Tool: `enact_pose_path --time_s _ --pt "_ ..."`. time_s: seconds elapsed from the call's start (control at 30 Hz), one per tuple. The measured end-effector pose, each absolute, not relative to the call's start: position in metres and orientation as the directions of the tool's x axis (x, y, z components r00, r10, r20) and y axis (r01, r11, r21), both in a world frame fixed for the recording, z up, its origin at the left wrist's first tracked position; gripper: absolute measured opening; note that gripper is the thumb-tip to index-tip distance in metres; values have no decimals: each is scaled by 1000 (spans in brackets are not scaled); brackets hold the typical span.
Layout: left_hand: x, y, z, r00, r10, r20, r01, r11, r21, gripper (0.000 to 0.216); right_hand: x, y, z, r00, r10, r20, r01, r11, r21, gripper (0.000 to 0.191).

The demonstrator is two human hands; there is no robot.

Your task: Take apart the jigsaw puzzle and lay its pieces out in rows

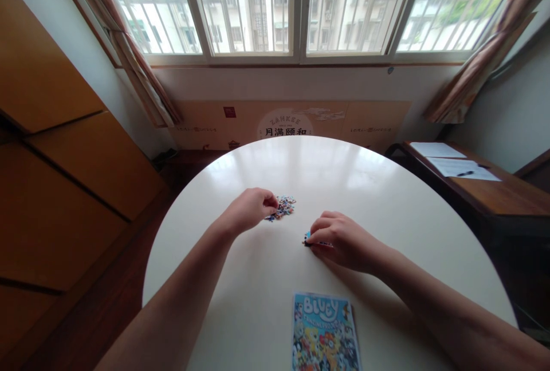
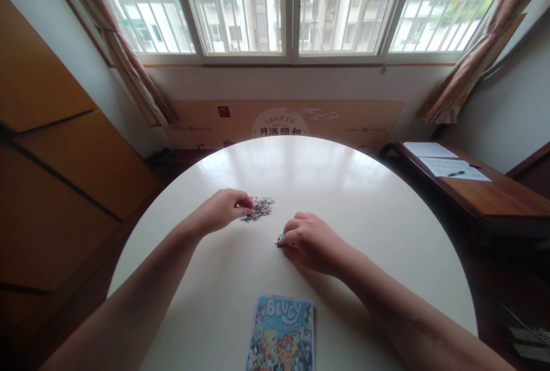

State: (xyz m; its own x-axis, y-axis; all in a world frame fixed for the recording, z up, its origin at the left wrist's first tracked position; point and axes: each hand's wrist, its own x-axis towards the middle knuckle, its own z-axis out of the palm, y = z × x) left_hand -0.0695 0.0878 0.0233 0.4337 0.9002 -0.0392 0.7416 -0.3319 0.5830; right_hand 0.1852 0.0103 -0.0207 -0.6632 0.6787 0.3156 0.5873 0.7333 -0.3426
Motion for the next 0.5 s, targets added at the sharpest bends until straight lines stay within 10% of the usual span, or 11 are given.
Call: enact_pose_path --time_s 0.5 --pt "-51 81 15 406 913 50 830 -391 398 8 182 9 -22 -670 672 317 580 740 -341 17"
